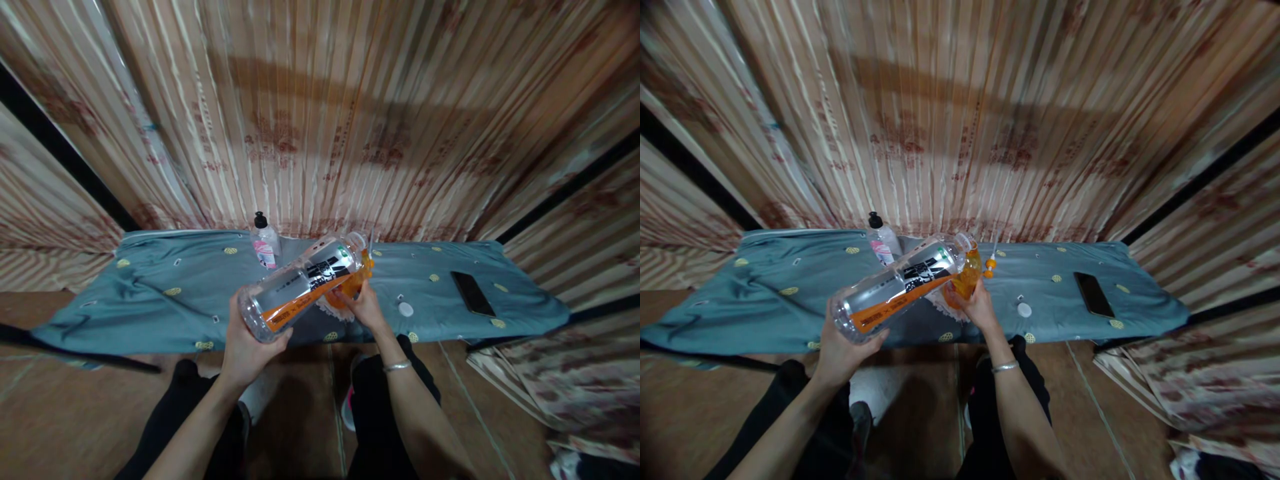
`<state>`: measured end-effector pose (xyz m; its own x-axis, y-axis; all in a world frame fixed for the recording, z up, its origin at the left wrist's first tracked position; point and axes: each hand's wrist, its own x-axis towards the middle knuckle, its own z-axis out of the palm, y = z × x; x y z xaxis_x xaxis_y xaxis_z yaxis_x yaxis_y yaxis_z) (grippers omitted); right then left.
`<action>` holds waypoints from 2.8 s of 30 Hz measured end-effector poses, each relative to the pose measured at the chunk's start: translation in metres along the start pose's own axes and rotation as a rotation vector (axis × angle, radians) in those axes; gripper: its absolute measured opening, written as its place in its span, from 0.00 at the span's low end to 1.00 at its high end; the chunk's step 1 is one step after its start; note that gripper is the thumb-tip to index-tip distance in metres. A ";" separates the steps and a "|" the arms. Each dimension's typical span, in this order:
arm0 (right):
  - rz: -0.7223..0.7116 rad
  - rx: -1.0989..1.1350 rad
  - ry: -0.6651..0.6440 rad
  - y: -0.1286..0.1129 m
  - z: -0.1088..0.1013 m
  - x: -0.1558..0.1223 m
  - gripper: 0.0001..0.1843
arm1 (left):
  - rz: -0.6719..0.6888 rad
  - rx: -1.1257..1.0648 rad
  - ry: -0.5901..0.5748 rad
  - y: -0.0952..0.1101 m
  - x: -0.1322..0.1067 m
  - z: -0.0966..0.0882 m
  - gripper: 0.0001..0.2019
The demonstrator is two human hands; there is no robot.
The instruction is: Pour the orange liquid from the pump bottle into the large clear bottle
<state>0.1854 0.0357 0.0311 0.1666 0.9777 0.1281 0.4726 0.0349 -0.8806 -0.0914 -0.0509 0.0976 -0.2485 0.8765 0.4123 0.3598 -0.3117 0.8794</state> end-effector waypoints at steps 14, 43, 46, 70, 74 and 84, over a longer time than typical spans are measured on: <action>-0.012 0.009 0.019 -0.001 0.000 -0.001 0.39 | 0.002 -0.010 0.009 0.000 0.000 -0.001 0.38; 0.001 0.002 0.013 0.000 -0.001 -0.002 0.43 | 0.026 0.019 0.016 0.003 0.001 -0.002 0.38; -0.001 -0.002 0.018 -0.002 -0.001 -0.002 0.41 | 0.025 0.022 0.018 0.002 0.001 -0.002 0.39; -0.003 0.004 0.022 -0.002 0.000 -0.002 0.41 | 0.089 0.036 0.014 -0.003 0.001 -0.001 0.38; 0.002 0.014 0.021 -0.001 0.000 -0.002 0.42 | 0.089 0.028 0.012 -0.002 0.001 -0.001 0.39; -0.009 0.017 0.025 -0.002 0.000 -0.001 0.41 | 0.086 0.047 0.020 -0.001 0.000 0.000 0.38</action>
<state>0.1844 0.0343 0.0324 0.1845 0.9717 0.1474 0.4597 0.0472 -0.8868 -0.0923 -0.0502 0.0967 -0.2326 0.8397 0.4907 0.4223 -0.3673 0.8287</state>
